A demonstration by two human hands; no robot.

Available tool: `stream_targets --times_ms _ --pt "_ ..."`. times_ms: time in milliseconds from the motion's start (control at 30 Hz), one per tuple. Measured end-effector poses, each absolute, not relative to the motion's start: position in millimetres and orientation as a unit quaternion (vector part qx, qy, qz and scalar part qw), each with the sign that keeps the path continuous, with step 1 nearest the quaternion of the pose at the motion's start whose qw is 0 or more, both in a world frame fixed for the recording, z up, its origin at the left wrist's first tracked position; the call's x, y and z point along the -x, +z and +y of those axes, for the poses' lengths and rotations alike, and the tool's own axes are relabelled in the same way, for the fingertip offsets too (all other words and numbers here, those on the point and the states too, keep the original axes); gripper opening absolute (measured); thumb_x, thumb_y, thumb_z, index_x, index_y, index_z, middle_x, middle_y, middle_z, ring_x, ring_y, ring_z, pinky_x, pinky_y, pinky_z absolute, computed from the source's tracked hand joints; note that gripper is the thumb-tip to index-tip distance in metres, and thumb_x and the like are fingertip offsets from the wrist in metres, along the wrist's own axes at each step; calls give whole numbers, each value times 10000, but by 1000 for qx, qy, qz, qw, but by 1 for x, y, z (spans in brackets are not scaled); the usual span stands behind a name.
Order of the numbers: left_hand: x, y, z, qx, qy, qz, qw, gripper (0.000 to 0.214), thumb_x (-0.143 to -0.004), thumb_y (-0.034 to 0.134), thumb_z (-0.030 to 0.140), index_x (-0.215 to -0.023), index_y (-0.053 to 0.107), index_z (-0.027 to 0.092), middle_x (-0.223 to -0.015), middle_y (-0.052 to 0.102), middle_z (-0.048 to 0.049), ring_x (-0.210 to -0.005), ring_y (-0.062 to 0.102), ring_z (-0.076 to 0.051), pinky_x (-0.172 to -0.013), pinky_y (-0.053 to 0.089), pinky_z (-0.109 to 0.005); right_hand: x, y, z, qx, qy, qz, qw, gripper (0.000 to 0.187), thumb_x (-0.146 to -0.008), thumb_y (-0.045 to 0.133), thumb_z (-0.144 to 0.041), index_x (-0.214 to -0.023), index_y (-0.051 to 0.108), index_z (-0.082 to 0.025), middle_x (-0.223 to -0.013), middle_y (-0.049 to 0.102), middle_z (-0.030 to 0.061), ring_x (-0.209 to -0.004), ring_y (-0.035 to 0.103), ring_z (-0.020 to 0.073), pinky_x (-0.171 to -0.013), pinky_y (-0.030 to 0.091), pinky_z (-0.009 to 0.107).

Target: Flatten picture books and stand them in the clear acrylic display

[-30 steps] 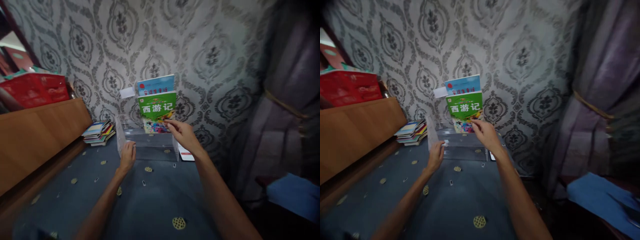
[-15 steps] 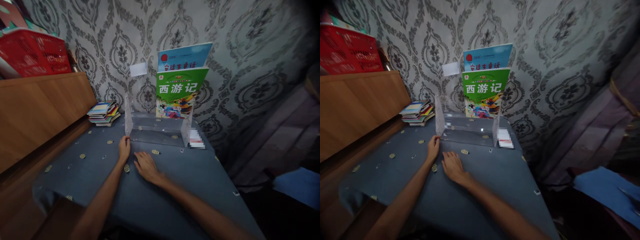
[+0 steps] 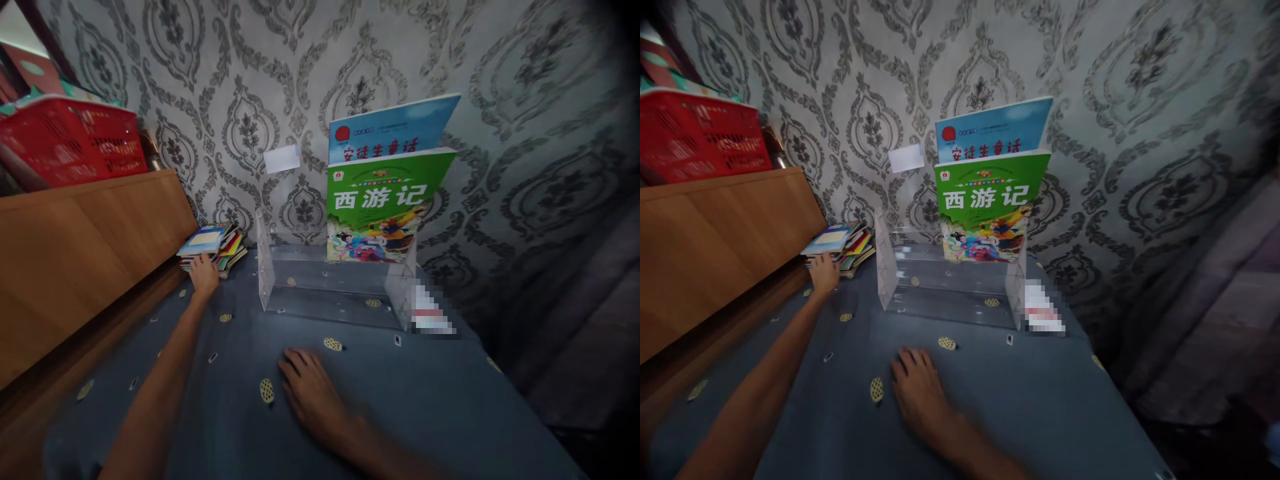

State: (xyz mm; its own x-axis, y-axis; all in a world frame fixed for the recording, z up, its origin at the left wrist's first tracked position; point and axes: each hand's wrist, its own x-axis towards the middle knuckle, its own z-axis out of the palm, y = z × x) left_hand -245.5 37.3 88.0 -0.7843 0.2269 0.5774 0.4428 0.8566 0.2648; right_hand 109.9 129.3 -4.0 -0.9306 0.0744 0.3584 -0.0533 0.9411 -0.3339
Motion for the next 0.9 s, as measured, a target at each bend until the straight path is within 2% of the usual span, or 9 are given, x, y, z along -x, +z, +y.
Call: stream_targets --times_ms 133,267,367,533,733,900 --pt "275 100 37 208 -123 -931 274 509 -934 450 221 -1427 457 99 -1456 502 -262 -1406 390 -390 -1103 335 -636 -108 -10 131 14 184 -966 183 327 -948 532 -137 -1252 652 -155 -1357 637 136 -1270 558 291 -1103 462 469" --pt "297 107 38 242 -59 -935 253 491 -957 437 252 -1441 463 176 -1481 517 -218 -1455 342 -370 -1123 275 -685 -104 -17 133 13 186 -964 189 338 -930 548 -135 -1250 651 -172 -1357 641 132 -1260 571 295 -1093 475 470" --pt "309 114 37 259 -16 -937 232 431 -978 381 229 -1384 522 198 -1412 586 -200 -1406 424 -369 -1108 290 -688 -103 -18 134 6 188 -966 178 360 -925 537 -132 -1270 639 -160 -1381 625 144 -1263 571 315 -1081 486 502" --pt "314 126 31 277 38 -938 206 436 -935 327 81 -1275 591 153 -1268 663 -224 -1204 610 -356 -1062 358 -630 -105 -10 134 4 196 -966 167 360 -920 527 -116 -1258 645 -152 -1383 623 147 -1272 569 316 -1084 490 506" --pt "293 127 14 298 81 -931 194 399 -935 332 69 -1212 611 138 -1180 695 -220 -1130 651 -350 -1038 374 -600 -108 -5 134 1 191 -963 191 359 -917 530 -101 -1248 656 -160 -1342 647 152 -1262 580 313 -1069 507 500" --pt "266 115 4 310 104 -927 183 397 -927 340 59 -1217 607 109 -1197 681 -225 -1144 646 -354 -1026 388 -571 -108 -6 133 -1 184 -966 184 362 -934 521 -116 -1268 654 -152 -1363 634 162 -1274 573 318 -1073 503 514"
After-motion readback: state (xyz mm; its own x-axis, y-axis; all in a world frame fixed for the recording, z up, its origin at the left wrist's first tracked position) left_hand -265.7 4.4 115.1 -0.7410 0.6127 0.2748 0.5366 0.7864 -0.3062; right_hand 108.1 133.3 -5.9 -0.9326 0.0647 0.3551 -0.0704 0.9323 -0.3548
